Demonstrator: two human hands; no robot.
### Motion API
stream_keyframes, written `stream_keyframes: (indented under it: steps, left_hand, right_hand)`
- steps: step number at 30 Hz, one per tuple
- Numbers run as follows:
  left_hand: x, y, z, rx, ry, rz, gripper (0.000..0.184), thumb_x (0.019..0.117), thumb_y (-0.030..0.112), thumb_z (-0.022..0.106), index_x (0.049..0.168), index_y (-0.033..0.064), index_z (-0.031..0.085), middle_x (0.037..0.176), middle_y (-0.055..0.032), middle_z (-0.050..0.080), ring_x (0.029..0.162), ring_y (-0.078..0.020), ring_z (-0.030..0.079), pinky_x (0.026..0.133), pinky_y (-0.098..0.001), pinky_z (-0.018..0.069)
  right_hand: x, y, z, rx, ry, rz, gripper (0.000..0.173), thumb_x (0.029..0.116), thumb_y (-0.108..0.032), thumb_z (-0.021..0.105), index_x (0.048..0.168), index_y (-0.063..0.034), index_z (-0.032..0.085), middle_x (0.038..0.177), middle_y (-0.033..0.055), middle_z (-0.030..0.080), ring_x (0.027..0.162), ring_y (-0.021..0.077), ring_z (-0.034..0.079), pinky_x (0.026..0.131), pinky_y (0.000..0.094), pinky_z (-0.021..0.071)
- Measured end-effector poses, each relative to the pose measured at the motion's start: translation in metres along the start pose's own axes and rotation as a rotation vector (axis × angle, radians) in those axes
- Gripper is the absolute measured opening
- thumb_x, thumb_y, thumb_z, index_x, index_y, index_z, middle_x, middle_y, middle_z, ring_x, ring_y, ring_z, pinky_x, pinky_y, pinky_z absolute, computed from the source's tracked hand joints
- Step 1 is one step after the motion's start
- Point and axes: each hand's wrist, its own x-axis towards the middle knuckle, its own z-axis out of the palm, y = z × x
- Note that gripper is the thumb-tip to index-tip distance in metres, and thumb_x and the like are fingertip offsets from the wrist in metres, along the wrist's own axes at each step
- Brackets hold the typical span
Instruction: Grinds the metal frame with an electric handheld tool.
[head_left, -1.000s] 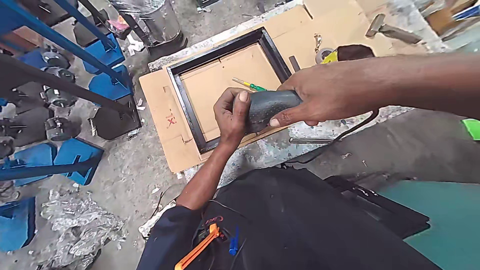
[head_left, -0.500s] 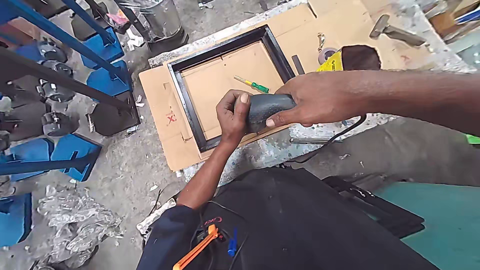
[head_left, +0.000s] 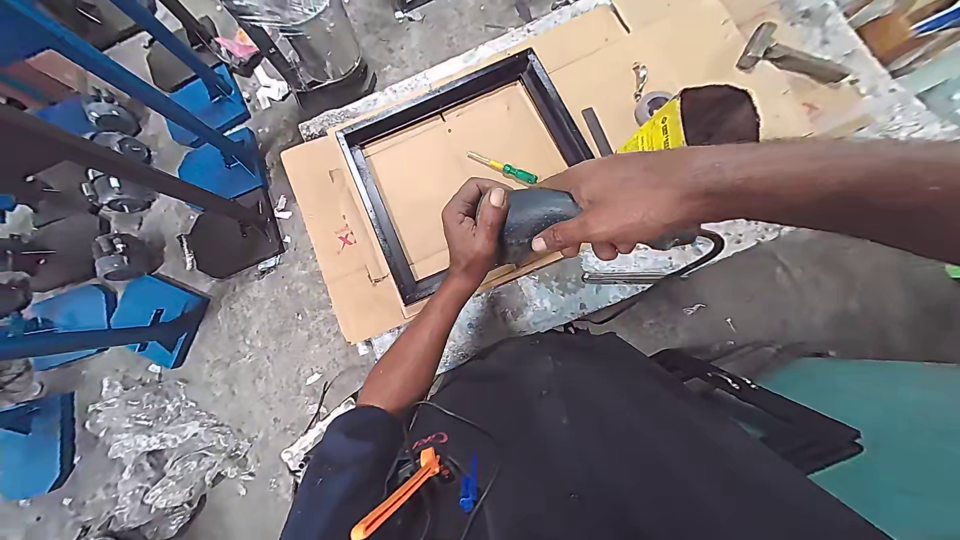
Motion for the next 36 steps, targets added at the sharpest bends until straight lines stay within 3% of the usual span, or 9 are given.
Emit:
stream_keyframes:
  steps: [4,7,12,17,26,36]
  left_hand:
    - [0.002,-0.001,-0.001,0.05,-0.005,0.019,0.045,0.1043,0.042,0.049,0.091,0.0018,0.065,0.073,-0.0011,0.064,0.067,-0.0074,0.062,0.063,-0.0266,0.0551]
    - [0.004,-0.001,-0.001,0.069,-0.012,0.019,0.045,0.1051,0.04,0.048,0.091,0.0018,0.065,0.074,-0.0015,0.064,0.067,-0.0079,0.062,0.063,-0.027,0.0551]
    - [0.003,0.0,-0.001,0.095,0.002,0.031,0.041,0.1049,0.036,0.047,0.089,0.0023,0.064,0.072,-0.0024,0.063,0.065,-0.0097,0.061,0.062,-0.0293,0.055]
    - [-0.007,0.001,0.007,0.132,0.079,0.057,0.048,0.1037,0.047,0.051,0.089,0.0039,0.063,0.074,-0.0021,0.064,0.067,-0.0102,0.064,0.063,-0.03,0.0569]
    - [-0.015,0.001,0.01,0.176,0.151,0.073,0.047,0.1056,0.048,0.047,0.09,0.007,0.062,0.075,-0.0016,0.063,0.067,-0.0103,0.063,0.063,-0.0303,0.0571]
    - [-0.012,-0.001,0.012,0.181,0.153,0.09,0.046,0.1055,0.046,0.047,0.087,0.0072,0.062,0.074,-0.002,0.064,0.068,-0.0119,0.064,0.066,-0.0326,0.0577]
  right_hand:
    - [0.004,-0.004,0.0,0.031,0.008,0.04,0.031,0.102,-0.032,0.067,0.121,-0.0089,0.06,0.08,0.0083,0.07,0.052,0.0166,0.061,0.048,0.0309,0.0528]
    - [0.005,-0.007,0.001,-0.006,0.039,0.078,0.037,0.0985,-0.037,0.071,0.122,-0.0104,0.06,0.074,0.0076,0.067,0.05,0.0152,0.059,0.046,0.0303,0.0522]
    - [0.008,-0.004,0.002,-0.047,0.055,0.054,0.034,0.0955,-0.035,0.075,0.113,-0.0093,0.062,0.068,0.0083,0.064,0.046,0.016,0.055,0.044,0.0319,0.0502]
    - [0.012,0.004,-0.005,-0.168,0.067,-0.013,0.032,0.093,-0.037,0.078,0.109,-0.0115,0.066,0.07,0.0083,0.067,0.046,0.0178,0.056,0.045,0.0352,0.0499]
    - [0.019,0.002,-0.012,-0.261,0.059,-0.055,0.031,0.0925,-0.037,0.078,0.111,-0.0144,0.069,0.072,0.0072,0.068,0.049,0.0171,0.056,0.046,0.035,0.0488]
    - [0.023,0.009,-0.011,-0.278,0.046,-0.106,0.03,0.0934,-0.039,0.077,0.102,-0.0117,0.07,0.068,0.007,0.067,0.047,0.0172,0.056,0.048,0.0362,0.0503]
